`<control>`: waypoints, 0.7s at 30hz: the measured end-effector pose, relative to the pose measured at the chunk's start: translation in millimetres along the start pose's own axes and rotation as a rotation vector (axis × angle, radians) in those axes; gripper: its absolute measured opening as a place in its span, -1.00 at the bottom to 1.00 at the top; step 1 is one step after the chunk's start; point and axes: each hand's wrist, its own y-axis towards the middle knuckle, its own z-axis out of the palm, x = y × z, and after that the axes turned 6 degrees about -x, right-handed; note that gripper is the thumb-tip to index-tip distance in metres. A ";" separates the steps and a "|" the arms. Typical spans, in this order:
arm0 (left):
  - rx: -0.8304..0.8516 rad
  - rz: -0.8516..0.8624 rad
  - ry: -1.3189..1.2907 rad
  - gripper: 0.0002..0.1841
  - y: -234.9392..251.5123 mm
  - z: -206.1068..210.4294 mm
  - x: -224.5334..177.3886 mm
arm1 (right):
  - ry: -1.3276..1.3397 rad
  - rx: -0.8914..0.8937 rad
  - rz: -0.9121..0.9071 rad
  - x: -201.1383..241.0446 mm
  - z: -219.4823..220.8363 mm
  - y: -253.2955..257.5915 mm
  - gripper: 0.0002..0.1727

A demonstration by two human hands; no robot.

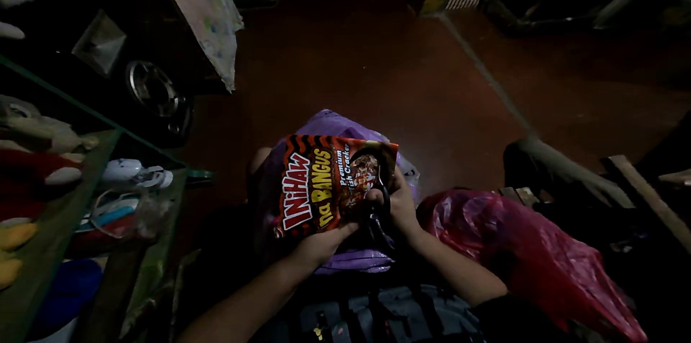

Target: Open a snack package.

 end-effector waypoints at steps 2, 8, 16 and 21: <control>-0.025 0.028 -0.025 -0.67 0.8 1.1 6.3 | -0.030 -0.011 -0.010 0.5 1.5 0.8 0.03; 0.073 0.154 -0.040 -0.72 5.4 -2.4 18.5 | 0.013 0.020 -0.061 1.3 -1.9 7.8 0.09; 0.077 0.043 0.315 -0.58 1.9 -10.8 1.6 | 0.045 -0.134 -0.129 12.3 -16.9 19.3 -0.02; 0.101 -0.036 0.708 -0.55 7.7 -38.4 -3.1 | 0.028 -0.159 -0.338 8.7 -31.4 19.2 -0.26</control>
